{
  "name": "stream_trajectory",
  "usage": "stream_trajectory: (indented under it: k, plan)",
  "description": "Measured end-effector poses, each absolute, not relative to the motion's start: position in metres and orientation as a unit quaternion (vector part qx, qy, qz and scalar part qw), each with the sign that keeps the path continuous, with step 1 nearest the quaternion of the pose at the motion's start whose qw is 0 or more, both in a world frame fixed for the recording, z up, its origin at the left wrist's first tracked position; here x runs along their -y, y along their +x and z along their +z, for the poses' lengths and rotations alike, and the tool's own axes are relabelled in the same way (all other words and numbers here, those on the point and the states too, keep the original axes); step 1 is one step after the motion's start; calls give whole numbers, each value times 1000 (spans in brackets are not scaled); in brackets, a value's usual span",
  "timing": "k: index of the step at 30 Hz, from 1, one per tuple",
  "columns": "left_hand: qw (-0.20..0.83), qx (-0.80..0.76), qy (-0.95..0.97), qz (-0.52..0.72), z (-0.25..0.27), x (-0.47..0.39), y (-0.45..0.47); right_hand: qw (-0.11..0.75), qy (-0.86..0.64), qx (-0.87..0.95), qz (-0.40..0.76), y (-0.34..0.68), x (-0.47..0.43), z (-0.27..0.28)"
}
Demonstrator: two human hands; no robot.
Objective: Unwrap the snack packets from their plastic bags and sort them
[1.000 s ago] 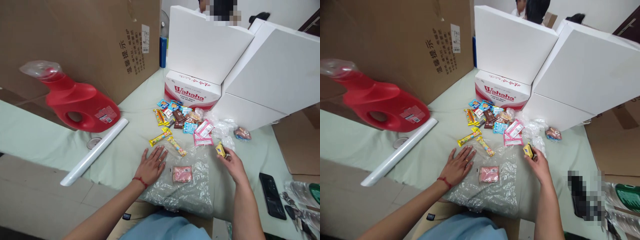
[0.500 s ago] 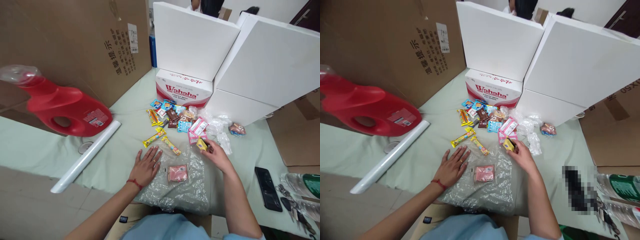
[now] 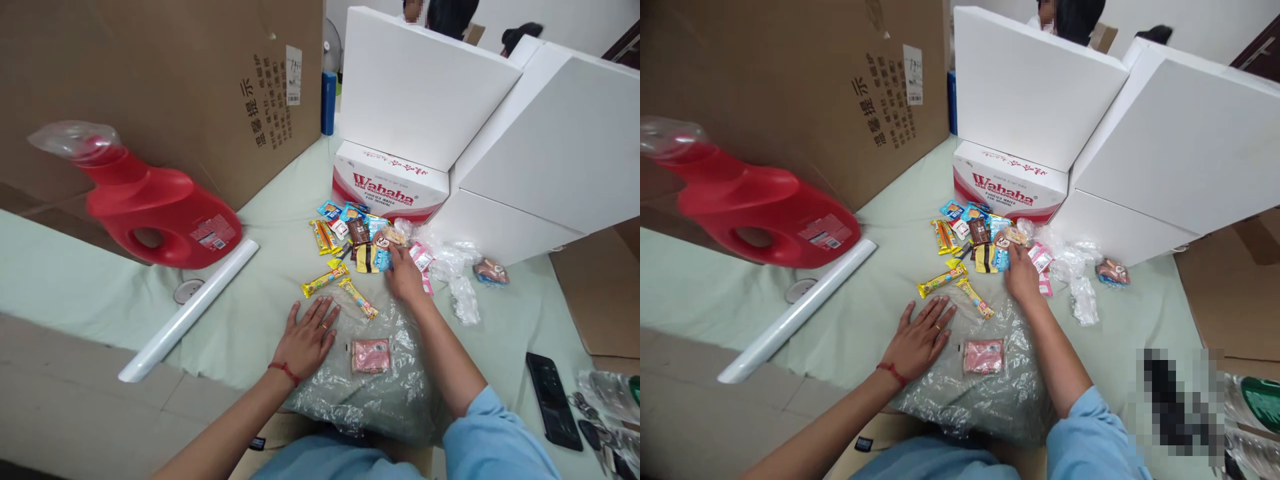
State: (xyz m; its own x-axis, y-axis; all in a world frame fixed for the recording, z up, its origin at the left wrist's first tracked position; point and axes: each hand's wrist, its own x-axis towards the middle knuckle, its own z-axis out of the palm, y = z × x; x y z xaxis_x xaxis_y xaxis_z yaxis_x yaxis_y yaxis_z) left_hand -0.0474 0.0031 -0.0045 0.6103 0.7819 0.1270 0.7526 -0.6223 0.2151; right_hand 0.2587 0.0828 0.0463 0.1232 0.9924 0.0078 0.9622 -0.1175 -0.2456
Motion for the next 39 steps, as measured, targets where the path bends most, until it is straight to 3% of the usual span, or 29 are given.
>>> stream_trajectory:
  k: [5, 10, 14, 18, 23, 30, 39]
  plan:
    - [70, -431, 892, 115, -7, -3, -48, 73, -767, 632, 80, 266, -85, 63]
    - [95, -430, 891, 106, -2, -3, -47, 240, -750, 612, 74, 279, -59, 86]
    - [130, -436, 885, 97, 3, -2, -44, 357, -725, 540, 238, 285, -13, 93]
    - [147, -436, 883, 97, 0, -2, -43, 268, -673, 555, 409, 276, 28, 89]
    - [140, -439, 883, 92, -1, -1, -42, 166, -603, 632, 457, 248, 53, 80]
    - [122, -439, 885, 90, 1, -1, -41, 2, -637, 712, 295, 216, 63, 75]
    - [101, -441, 888, 86, 2, 0, -40, -29, -614, 763, 200, 183, 80, 69]
